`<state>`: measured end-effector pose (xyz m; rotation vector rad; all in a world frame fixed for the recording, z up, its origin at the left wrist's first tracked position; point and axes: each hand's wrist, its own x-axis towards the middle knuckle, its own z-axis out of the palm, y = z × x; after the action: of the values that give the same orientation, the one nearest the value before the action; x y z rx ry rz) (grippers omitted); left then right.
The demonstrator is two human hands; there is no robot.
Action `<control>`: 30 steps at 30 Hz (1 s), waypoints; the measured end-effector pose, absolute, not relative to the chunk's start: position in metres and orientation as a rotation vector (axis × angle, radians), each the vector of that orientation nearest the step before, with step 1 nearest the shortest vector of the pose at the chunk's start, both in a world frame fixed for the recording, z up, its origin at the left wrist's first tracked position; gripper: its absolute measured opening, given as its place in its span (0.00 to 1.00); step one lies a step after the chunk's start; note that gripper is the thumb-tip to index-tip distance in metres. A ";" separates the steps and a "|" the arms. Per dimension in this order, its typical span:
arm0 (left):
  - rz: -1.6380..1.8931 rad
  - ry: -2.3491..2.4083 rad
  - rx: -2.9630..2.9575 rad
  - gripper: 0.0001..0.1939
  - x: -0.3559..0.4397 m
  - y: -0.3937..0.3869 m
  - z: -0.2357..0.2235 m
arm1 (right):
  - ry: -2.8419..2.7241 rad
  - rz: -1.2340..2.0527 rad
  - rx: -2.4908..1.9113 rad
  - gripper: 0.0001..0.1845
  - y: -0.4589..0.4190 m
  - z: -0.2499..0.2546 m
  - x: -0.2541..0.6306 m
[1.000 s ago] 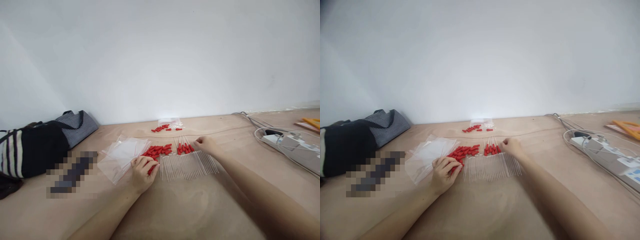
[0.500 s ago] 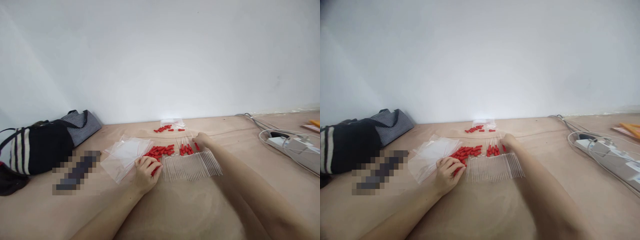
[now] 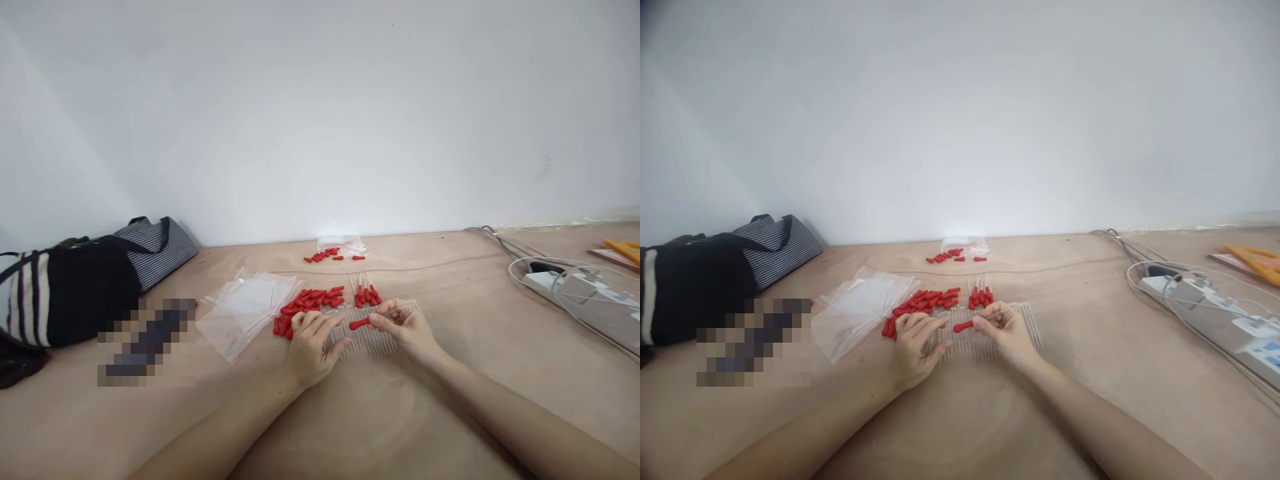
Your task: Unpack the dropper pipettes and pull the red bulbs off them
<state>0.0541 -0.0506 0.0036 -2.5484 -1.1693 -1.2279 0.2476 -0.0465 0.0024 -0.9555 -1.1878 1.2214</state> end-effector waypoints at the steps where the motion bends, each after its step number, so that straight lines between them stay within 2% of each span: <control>1: -1.227 -1.163 -2.559 0.13 0.057 -0.051 0.003 | -1.208 1.234 -0.943 0.17 -0.049 0.002 0.243; 5: -1.216 -1.125 -2.566 0.07 0.064 -0.049 0.003 | -1.291 1.256 -0.923 0.15 -0.052 -0.001 0.238; 7: -1.200 -1.143 -2.538 0.06 0.064 -0.048 0.003 | -1.359 1.130 -0.984 0.14 -0.051 -0.002 0.244; 11: -1.179 -1.186 -2.442 0.04 0.059 -0.044 0.003 | -1.634 0.400 -1.116 0.11 -0.052 0.001 0.260; 14: -1.196 -1.133 -2.407 0.04 0.058 -0.044 0.001 | -1.931 -0.185 -1.020 0.08 -0.053 0.000 0.260; 17: -1.204 -1.046 -2.412 0.04 0.060 -0.045 0.000 | -2.073 -0.496 -0.922 0.07 -0.054 -0.005 0.251; 22: -1.156 -0.941 -2.446 0.06 0.059 -0.049 -0.001 | -2.103 -0.640 -0.890 0.11 -0.056 -0.017 0.242; 30: -1.060 -0.889 -2.496 0.07 0.054 -0.055 0.002 | -2.094 -0.698 -0.817 0.10 -0.064 -0.020 0.247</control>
<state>0.0543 -0.0548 0.0018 -2.4955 -0.8892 -1.0600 0.2470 -0.0640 -0.0204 -0.8172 -2.0939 -0.6982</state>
